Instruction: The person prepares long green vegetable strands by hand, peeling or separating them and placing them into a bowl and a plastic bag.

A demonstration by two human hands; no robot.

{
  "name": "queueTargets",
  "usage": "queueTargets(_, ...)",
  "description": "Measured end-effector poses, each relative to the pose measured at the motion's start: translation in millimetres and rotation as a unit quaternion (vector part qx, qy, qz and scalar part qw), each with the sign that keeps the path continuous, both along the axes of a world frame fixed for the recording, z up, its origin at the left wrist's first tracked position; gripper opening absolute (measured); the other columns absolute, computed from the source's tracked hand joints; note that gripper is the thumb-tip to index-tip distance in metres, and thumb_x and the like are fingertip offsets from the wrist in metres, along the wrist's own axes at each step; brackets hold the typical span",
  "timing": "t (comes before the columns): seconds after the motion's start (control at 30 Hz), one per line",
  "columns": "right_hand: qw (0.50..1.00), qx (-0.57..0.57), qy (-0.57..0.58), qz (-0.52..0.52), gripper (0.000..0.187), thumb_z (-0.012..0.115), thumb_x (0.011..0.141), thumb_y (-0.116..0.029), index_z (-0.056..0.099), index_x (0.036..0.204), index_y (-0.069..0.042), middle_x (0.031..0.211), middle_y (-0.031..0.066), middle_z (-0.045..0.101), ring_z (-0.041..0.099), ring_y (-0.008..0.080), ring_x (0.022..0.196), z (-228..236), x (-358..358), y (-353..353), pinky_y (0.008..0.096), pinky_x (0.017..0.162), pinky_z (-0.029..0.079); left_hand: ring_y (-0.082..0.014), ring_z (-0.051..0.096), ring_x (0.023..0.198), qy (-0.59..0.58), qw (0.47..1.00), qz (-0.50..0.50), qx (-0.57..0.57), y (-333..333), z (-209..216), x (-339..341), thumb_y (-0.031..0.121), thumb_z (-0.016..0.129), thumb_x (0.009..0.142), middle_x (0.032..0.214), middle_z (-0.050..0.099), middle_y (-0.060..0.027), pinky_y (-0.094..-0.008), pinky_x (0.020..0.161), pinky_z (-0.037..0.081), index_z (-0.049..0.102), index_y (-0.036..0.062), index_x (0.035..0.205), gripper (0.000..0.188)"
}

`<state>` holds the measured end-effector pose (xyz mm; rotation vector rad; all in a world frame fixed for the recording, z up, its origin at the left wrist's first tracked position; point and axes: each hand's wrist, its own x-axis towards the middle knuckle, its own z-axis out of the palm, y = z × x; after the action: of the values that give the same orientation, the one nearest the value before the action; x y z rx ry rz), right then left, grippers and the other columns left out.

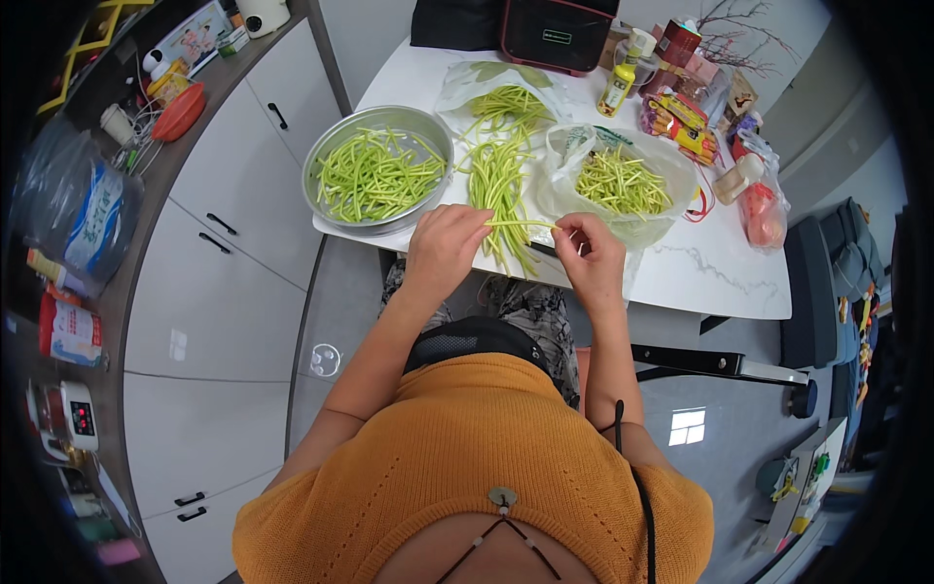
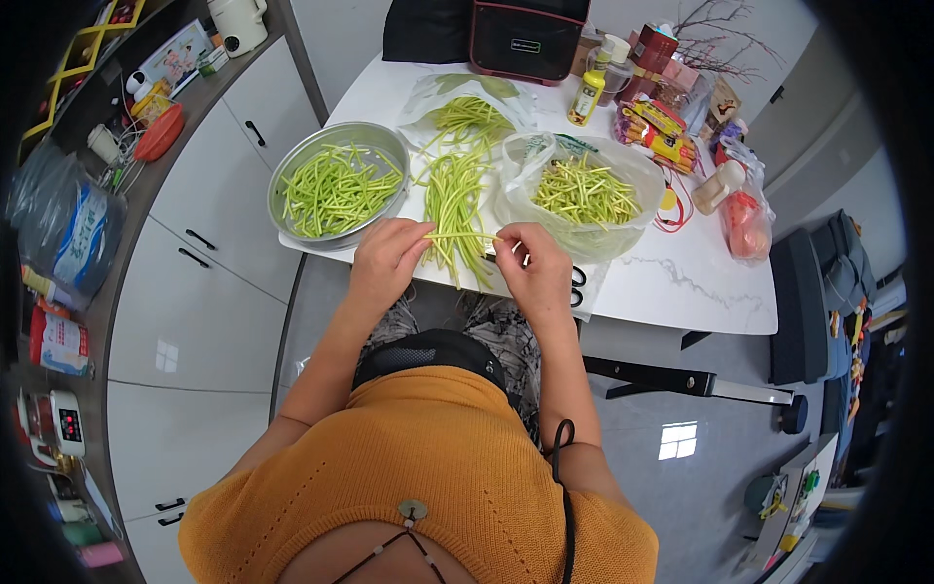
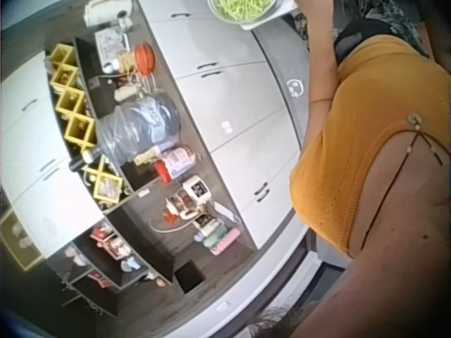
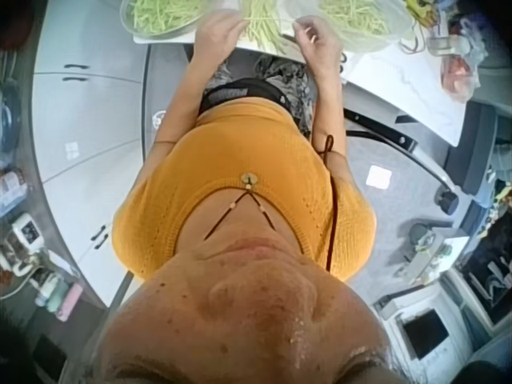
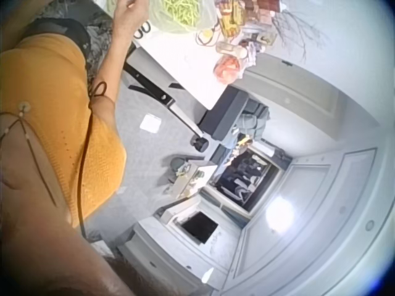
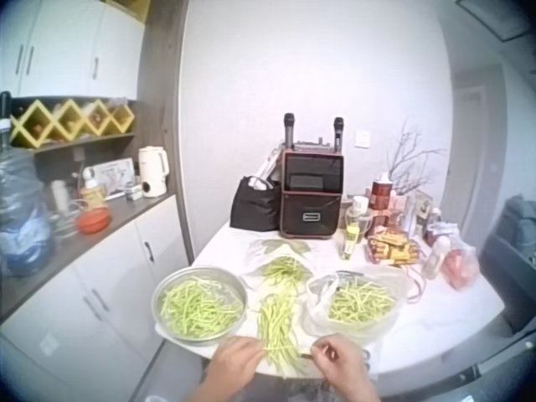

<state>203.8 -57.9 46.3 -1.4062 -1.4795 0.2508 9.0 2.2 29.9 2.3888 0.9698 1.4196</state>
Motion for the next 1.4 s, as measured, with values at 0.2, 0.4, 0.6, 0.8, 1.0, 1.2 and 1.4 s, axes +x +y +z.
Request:
queueTargets(0.2, 0.999, -0.019, -0.008, 0.036, 0.007, 0.064, 0.074, -0.005, 0.060, 0.080, -0.004, 0.073, 0.0035, 0.059, 0.053, 0.0104, 0.057, 7.2, 0.4, -2.1, 0.0225, 0.051, 0.040, -0.0251, 0.056, 0.072, -0.015, 1.000, 0.009, 0.024, 0.3, 0.9, -0.7, 0.006, 0.064, 0.073, 0.076, 0.061, -0.0079, -0.0339, 0.067, 0.043, 0.066, 0.0054, 0.087, 0.015)
queueTargets(0.4, 0.936, -0.138, 0.249, 0.209, 0.017, 0.066, 0.078, -0.009, 0.059, 0.092, -0.002, 0.080, -0.0011, 0.059, 0.052, 0.0040, 0.066, -6.3, 15.6, 1.4, 0.0183, 0.058, 0.041, -0.0240, 0.056, 0.072, -0.039, 0.999, -0.009, 0.018, 0.8, 3.3, -1.0, 0.003, 0.063, 0.073, 0.078, 0.062, -0.0086, -0.0324, 0.067, 0.043, 0.067, 0.0044, 0.087, 0.014)
queueTargets(0.6, 0.837, -0.170, 0.395, 0.338, 0.043, 0.068, 0.078, -0.020, 0.053, 0.114, -0.001, 0.088, -0.0009, 0.058, 0.050, 0.0025, 0.068, -1.9, 10.9, -0.9, 0.0149, 0.060, 0.039, -0.0189, 0.057, 0.073, -0.117, 0.983, -0.080, -0.120, -9.1, -1.6, 7.8, 0.002, 0.061, 0.077, 0.080, 0.063, -0.0101, -0.0276, 0.064, 0.044, 0.066, 0.0021, 0.092, 0.016)
queueTargets(0.8, 0.844, -0.154, 0.385, 0.340, 0.055, 0.070, 0.076, -0.029, 0.051, 0.119, -0.001, 0.087, -0.0014, 0.056, 0.041, 0.0021, 0.061, -7.3, 7.4, 0.7, 0.0152, 0.054, 0.033, -0.0167, 0.057, 0.071, -0.126, 0.972, -0.115, -0.158, -17.1, -3.8, 14.4, 0.003, 0.060, 0.079, 0.080, 0.062, -0.0103, -0.0256, 0.063, 0.044, 0.065, -0.0003, 0.095, 0.017)
queueTargets(1.0, 0.843, -0.141, 0.383, 0.351, 0.051, 0.069, 0.077, -0.027, 0.053, 0.117, -0.001, 0.084, -0.0021, 0.054, 0.039, 0.0026, 0.058, -8.6, 8.0, 2.3, 0.0165, 0.052, 0.032, -0.0168, 0.057, 0.069, -0.110, 0.970, -0.132, -0.171, -19.4, -6.0, 17.1, 0.004, 0.061, 0.078, 0.076, 0.062, -0.0091, -0.0256, 0.062, 0.044, 0.065, -0.0007, 0.094, 0.016)
queueTargets(1.2, 0.837, -0.129, 0.424, 0.321, 0.038, 0.065, 0.081, -0.020, 0.057, 0.112, 0.000, 0.079, -0.0019, 0.053, 0.040, 0.0048, 0.058, -8.4, 2.8, 1.7, 0.0192, 0.052, 0.033, -0.0170, 0.057, 0.068, -0.110, 0.970, -0.133, -0.173, -20.8, -4.6, 18.1, 0.005, 0.062, 0.078, 0.075, 0.062, -0.0091, -0.0255, 0.062, 0.044, 0.065, -0.0007, 0.093, 0.016)
queueTargets(1.4, 0.859, -0.112, 0.422, 0.267, 0.025, 0.059, 0.085, -0.018, 0.062, 0.102, 0.001, 0.065, -0.0016, 0.049, 0.041, 0.0055, 0.057, -14.2, 2.3, 5.0, 0.0199, 0.051, 0.032, -0.0168, 0.057, 0.068, -0.108, 0.966, -0.152, -0.178, -26.0, -2.0, 20.9, 0.005, 0.062, 0.078, 0.076, 0.062, -0.0096, -0.0257, 0.062, 0.044, 0.065, -0.0008, 0.092, 0.015)
